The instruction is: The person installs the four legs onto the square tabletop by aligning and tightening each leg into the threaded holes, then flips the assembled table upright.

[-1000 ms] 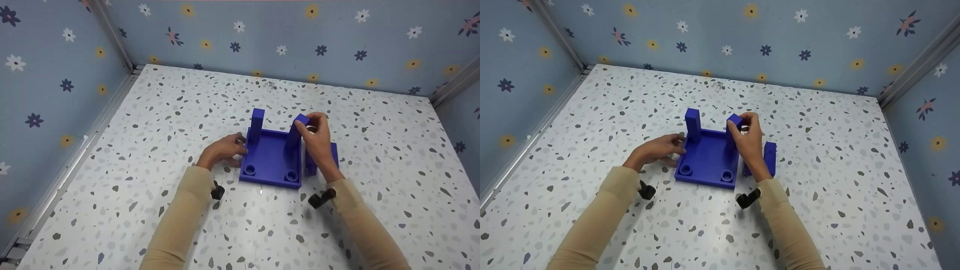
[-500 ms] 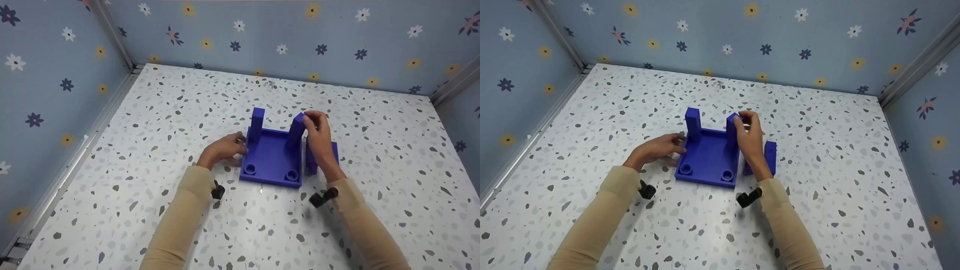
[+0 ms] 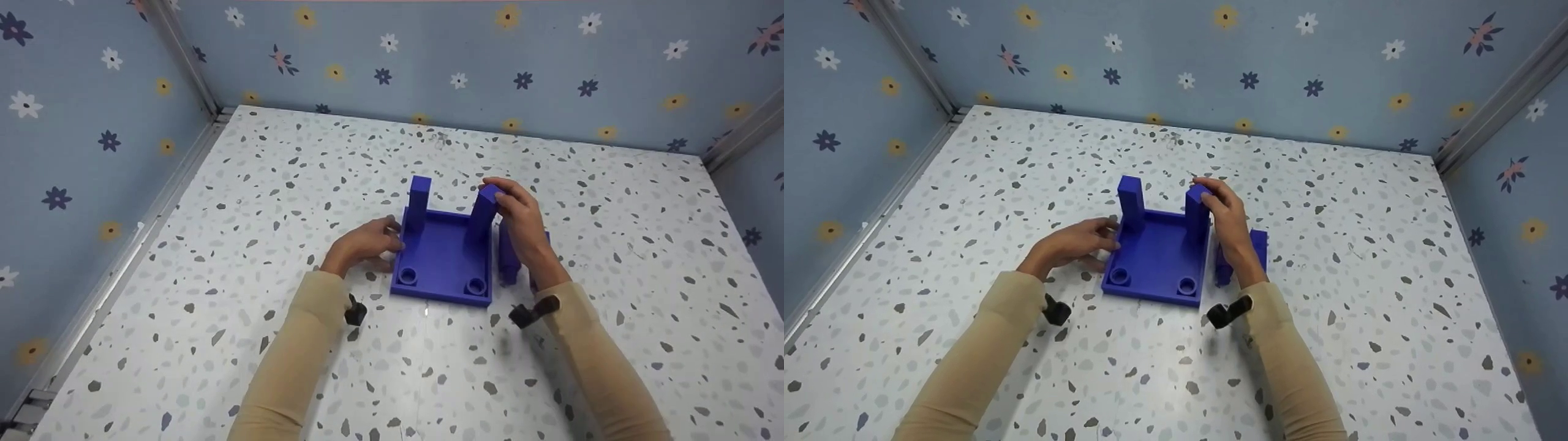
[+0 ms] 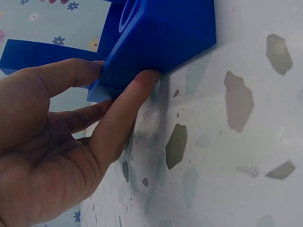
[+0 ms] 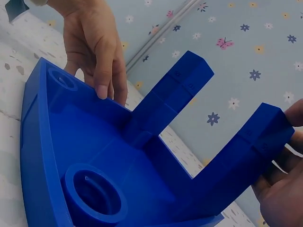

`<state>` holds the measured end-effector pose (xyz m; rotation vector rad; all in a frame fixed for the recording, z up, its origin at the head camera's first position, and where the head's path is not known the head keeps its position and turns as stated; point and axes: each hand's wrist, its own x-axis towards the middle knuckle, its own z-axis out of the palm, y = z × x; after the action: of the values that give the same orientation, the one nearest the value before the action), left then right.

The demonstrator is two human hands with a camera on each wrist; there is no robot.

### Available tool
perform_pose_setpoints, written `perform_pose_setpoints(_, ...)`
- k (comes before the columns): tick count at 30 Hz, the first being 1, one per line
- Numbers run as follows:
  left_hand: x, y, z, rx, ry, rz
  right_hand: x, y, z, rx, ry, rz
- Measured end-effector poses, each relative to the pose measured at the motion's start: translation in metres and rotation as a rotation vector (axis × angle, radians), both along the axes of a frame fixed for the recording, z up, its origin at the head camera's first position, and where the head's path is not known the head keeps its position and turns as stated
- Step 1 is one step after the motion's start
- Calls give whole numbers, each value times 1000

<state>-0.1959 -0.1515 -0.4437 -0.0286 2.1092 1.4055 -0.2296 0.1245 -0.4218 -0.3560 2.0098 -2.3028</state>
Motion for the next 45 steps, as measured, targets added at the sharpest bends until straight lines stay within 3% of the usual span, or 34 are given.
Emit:
perform_pose_setpoints(6, 0, -1, 1, -39, 12, -8, -1, 0, -1, 2, -17, -18)
perform_pose_setpoints(22, 1, 0, 2, -34, -5, 1, 4, 2, -3, 117, 29, -124)
perform_pose_setpoints(35, 0, 0, 1, 13, -22, 11, 6, 1, -5, 230, 62, -184)
perform_pose_setpoints(45, 1, 0, 1, -25, -8, 5, 24, -11, 14, 260, 119, -254)
